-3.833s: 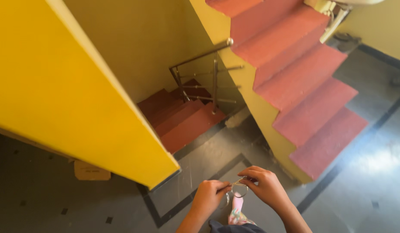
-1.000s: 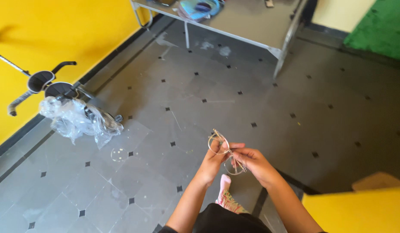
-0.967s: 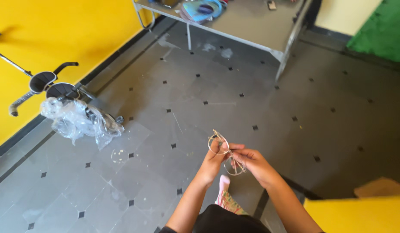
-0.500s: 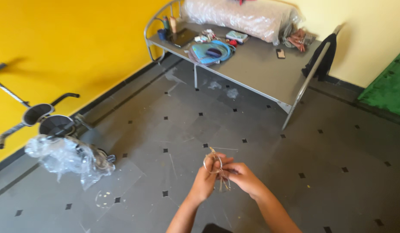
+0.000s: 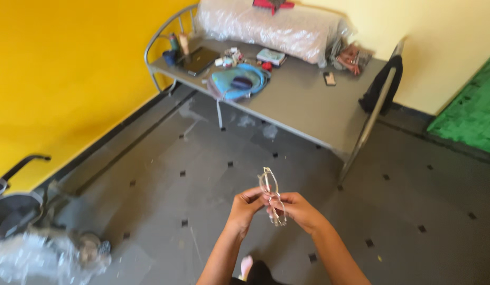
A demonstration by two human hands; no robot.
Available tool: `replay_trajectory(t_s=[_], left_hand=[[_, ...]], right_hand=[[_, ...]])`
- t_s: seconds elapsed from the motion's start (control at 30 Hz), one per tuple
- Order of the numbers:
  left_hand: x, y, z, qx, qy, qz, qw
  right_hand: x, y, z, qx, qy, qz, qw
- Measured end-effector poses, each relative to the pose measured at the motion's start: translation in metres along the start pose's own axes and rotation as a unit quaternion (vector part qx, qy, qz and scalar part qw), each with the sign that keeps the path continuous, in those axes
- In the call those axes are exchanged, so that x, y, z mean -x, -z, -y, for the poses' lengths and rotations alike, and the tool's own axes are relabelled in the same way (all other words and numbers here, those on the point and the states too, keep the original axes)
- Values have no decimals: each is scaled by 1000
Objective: The person packs a blue backpack with daily essentials, including placing eyeglasses into a case, a small pouch, a red toy, pens, and a notebook. The person zips the backpack compartments and organizes items on the table.
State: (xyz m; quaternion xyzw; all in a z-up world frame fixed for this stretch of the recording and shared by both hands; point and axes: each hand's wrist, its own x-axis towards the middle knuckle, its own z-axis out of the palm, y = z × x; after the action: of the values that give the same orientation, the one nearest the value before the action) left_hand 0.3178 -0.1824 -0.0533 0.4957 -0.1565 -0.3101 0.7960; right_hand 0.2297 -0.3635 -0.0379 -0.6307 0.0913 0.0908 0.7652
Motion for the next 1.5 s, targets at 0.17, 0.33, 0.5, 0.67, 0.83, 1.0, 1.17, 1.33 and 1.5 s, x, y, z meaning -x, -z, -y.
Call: replay_trajectory(t_s=[0.17, 0.33, 0.5, 0.67, 0.83, 1.0, 1.17, 1.33, 1.5], left_hand=[[-109, 14, -24, 13, 79, 88, 993], [-197, 24, -22, 2, 92, 121, 988], [-297, 26, -8, -11, 64, 108, 992], [-404, 20, -4, 22, 56, 23, 998], [-492, 9, -7, 21, 44, -61, 997], [-560, 32, 15, 14, 36, -126, 991], [-620, 123, 53, 82, 64, -290, 951], [-672, 223, 92, 130, 72, -397, 906], [-718, 278, 100, 92, 107, -427, 893]], right_hand=[[-79, 65, 20, -78, -17, 37, 996], [-154, 122, 14, -130, -28, 41, 990], [-242, 200, 24, -130, -50, 61, 988], [-343, 280, 55, -140, -92, 84, 982], [-427, 348, 83, -136, -125, 140, 973], [-509, 391, 90, -131, -166, 156, 965], [-614, 425, 81, -161, -185, 100, 964], [-739, 466, 75, -111, -196, 109, 968], [-846, 477, 85, -66, -205, 100, 971]])
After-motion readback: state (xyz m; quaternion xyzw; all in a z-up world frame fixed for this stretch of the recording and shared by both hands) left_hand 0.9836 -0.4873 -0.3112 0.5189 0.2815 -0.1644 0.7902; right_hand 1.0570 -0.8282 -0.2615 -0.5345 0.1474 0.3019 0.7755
